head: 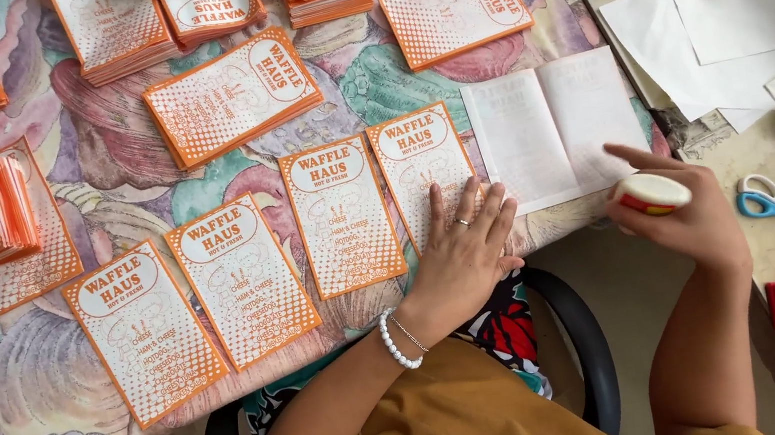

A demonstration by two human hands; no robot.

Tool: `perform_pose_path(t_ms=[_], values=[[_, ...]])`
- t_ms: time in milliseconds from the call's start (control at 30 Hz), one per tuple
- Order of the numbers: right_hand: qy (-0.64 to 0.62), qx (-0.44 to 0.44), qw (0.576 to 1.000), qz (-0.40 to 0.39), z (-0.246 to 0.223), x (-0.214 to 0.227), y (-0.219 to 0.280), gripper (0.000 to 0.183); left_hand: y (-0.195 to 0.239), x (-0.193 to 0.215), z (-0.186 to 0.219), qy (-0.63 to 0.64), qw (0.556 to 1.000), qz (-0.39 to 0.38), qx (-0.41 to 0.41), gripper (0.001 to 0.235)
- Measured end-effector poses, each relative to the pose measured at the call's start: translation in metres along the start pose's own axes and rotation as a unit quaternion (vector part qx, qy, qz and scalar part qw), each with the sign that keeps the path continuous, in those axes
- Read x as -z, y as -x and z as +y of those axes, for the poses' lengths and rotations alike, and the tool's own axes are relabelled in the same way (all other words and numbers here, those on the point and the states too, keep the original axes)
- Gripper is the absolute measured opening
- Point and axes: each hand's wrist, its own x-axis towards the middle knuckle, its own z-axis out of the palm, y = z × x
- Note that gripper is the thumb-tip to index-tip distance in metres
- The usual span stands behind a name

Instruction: Applying glue to the edges of paper bags and folding them to complete the assembly.

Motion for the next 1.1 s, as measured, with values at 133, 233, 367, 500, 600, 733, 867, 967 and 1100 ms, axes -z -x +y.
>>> perform_pose_path(t_ms=[133,233,367,500,600,733,867,967,1100], values=[[-0.167,0.096,0.958,0.215,0.007,-0.008,0.022,0.001,-0.002,0.007,0.000,0.030,0.999,0.016,-0.005,0.058],[-0.329,-0.066,0.884,0.326,0.045,-0.031,0.027,0.029,-0.003,0.006,0.000,0.010,1.000,0.019,-0.023,0.065],[-0.443,-0.121,0.830,0.317,0.032,-0.044,0.023,0.025,0.000,0.003,0.000,0.006,0.999,0.020,-0.031,0.065],[-0.525,-0.171,0.789,0.270,0.012,-0.054,0.014,0.029,0.001,0.005,-0.001,-0.003,0.999,0.018,-0.028,0.065],[-0.531,-0.165,0.794,0.244,-0.001,-0.059,-0.002,0.029,0.003,-0.002,-0.001,0.026,0.999,0.023,-0.034,0.065],[-0.519,-0.167,0.802,0.243,0.053,-0.063,-0.017,0.029,0.002,-0.005,-0.001,0.052,0.997,0.029,-0.046,0.067],[-0.531,-0.185,0.779,0.278,0.043,-0.051,-0.020,0.036,0.006,0.005,-0.003,0.064,0.996,0.026,-0.051,0.065],[-0.510,-0.244,0.746,0.352,0.040,-0.033,-0.011,0.042,0.009,0.014,-0.003,-0.052,0.995,0.031,-0.078,0.069],[-0.549,-0.082,0.741,0.377,0.034,-0.001,0.031,0.029,0.011,0.009,-0.002,-0.049,0.995,0.037,-0.085,0.074]])
